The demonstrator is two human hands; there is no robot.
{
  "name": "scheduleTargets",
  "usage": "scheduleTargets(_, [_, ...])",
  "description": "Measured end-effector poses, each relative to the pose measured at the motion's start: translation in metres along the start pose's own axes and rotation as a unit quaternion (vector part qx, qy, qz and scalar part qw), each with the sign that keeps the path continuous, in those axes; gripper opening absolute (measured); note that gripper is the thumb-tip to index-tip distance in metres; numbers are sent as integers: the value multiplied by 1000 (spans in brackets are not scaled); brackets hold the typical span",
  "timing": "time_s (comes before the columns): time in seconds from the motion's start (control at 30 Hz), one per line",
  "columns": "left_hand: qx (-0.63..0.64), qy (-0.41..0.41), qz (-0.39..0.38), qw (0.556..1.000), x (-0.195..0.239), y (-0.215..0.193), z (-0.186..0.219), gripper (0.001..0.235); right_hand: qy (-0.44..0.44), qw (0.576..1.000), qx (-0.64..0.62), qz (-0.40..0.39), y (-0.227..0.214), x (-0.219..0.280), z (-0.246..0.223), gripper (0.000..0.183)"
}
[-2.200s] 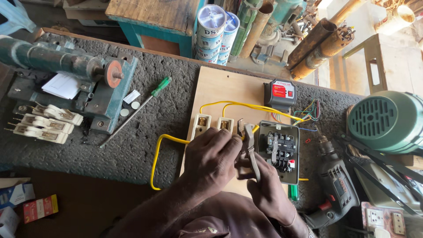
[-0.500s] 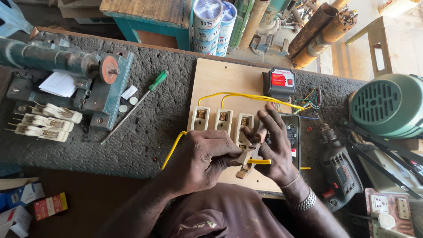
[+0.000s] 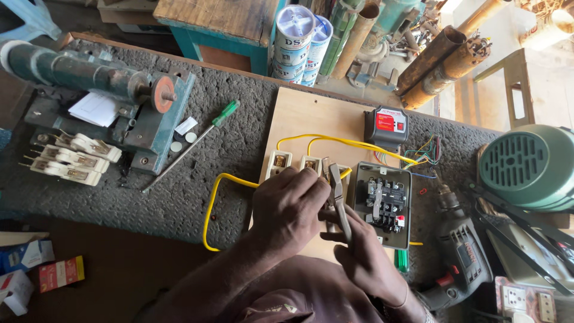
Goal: The person strips the insulation from yellow wires using pliers and then secures the exposed ends into terminal blocks on a wooden board using a screwdriver. The person repeats this process for multiple wires, connecting them to the terminal block and a nearby electrical box.
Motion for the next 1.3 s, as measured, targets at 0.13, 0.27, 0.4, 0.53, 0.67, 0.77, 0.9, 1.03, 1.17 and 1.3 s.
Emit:
scheduleTargets(0.13, [5,-5,5,1000,3,5,-1,15,125,986,98,58,-19,8,43,48])
scheduleTargets(0.27, [88,-50,-10,995,-1,8,-10,11,102,949,283,94,-30,8,51,27])
scheduleTargets(0.4, [260,-64,-75,961,-2,7,-17,5,-147,896,401,118,-24,-11,-8,34])
scheduleTargets(0.53, [327,-21,-146,934,2,9,-11,12,-283,841,446,115,-21,-15,-47,37])
scheduleTargets(0.67, [228,24,-115,967,1,5,-3,21,-252,865,423,96,-32,-18,-40,29])
scheduleTargets(0.77, [180,53,-64,980,0,7,6,37,-218,884,401,98,-39,-17,-22,35])
scheduleTargets(0.9, [234,-13,-62,970,-2,41,-5,25,-193,908,352,118,-44,-14,-6,20])
scheduleTargets(1.03, [198,18,-29,980,-8,57,-7,25,-170,936,283,117,-48,1,-11,8])
scheduleTargets(1.17, [262,-13,-17,965,-16,83,3,27,-110,957,161,213,-54,27,-6,15])
scheduleTargets(1.3, [343,-121,-26,931,-17,113,20,49,-122,931,-125,322,-53,56,14,25])
Point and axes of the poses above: each hand's wrist, its own x-axis away from the middle knuckle, its own y-axis out of the palm, z = x × y, the point moved 10 cm from there along -x, towards the middle knuckle, and after that the axes turned 13 degrees about -x, right-handed, at the moved point
